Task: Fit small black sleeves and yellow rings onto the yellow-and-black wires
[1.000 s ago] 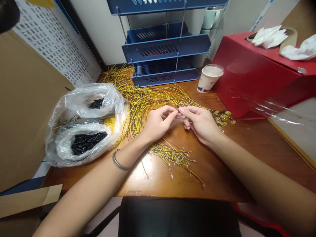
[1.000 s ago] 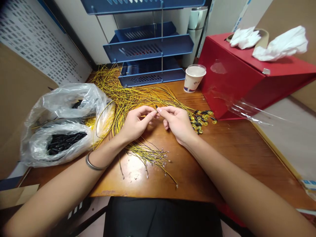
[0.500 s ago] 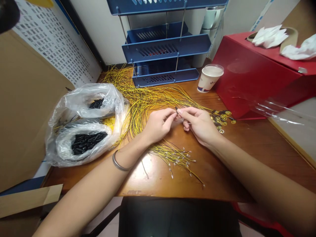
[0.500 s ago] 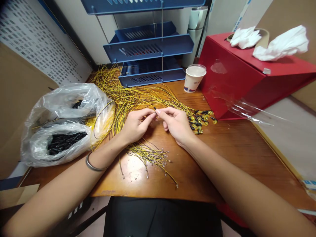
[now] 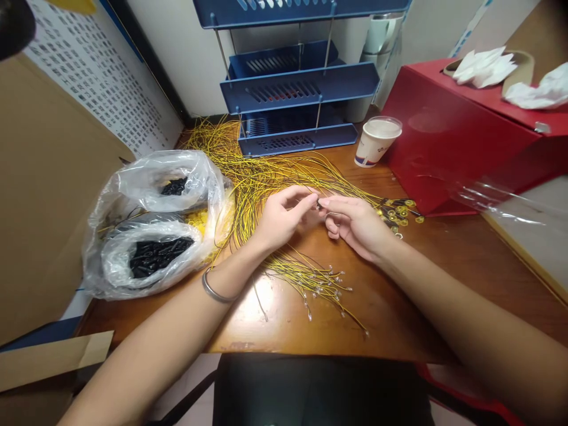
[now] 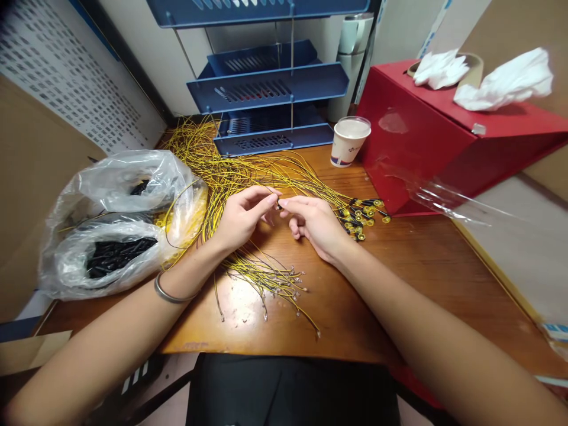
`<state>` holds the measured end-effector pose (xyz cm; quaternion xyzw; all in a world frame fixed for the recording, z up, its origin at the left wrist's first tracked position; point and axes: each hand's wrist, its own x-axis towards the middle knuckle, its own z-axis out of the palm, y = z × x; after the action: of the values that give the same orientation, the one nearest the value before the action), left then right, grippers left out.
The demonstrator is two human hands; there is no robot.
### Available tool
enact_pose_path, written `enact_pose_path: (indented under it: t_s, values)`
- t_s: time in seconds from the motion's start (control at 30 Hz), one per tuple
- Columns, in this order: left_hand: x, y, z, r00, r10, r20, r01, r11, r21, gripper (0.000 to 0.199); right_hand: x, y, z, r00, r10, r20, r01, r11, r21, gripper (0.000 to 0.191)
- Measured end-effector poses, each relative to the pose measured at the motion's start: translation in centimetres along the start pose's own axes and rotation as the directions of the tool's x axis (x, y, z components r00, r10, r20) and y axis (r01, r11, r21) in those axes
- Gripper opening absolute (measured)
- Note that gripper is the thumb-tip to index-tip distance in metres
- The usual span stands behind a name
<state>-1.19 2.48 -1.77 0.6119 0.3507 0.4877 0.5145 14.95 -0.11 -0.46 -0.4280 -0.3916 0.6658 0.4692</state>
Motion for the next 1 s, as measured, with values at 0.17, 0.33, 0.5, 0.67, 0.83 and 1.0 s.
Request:
enact_pose_path:
  t_s: [0.17, 0.33, 0.5, 0.67, 0.83, 1.0]
  values:
    - [0.2, -0.3, -0.1, 0.997, 0.040, -0.064, -0.041, 0.999, -0.015, 0.018, 0.2, 0.1, 0.0, 0.999, -0.037, -0.030, 0.036, 0.999, -0.033, 0.023]
    - [0.1, -0.2, -0.1, 0.990, 0.059, -0.132, -0.056, 0.998, 0.024, 0.015, 0.0, 0.6, 0.1, 0.950, -0.306, -0.064, 0.282, 0.926, -0.250, 0.030]
    - [-0.1, 0.0, -0.1, 0.985, 0.053, -0.167, -0.038, 0.995, 0.093, 0.018, -0.3, 1.2, 0.3, 0.855, -0.517, -0.046, 0.431, 0.757, -0.492, 0.030]
    - [-0.1, -0.1, -0.1, 0.983, 0.076, -0.167, -0.057, 0.991, 0.118, 0.020, -0.4, 1.4, 0.3, 0.824, -0.564, -0.056, 0.437, 0.696, -0.570, 0.019]
    - [-0.3, 0.1, 0.1, 0.983, 0.072, -0.171, -0.051, 0.991, 0.124, 0.019, -0.7, 1.1, 0.4, 0.785, -0.614, -0.081, 0.435, 0.639, -0.635, 0.019]
    - [-0.3, 0.2, 0.2, 0.987, 0.065, -0.148, -0.053, 0.995, 0.089, 0.015, -0.1, 1.2, -0.1, 0.798, -0.597, -0.086, 0.418, 0.650, -0.634, 0.019]
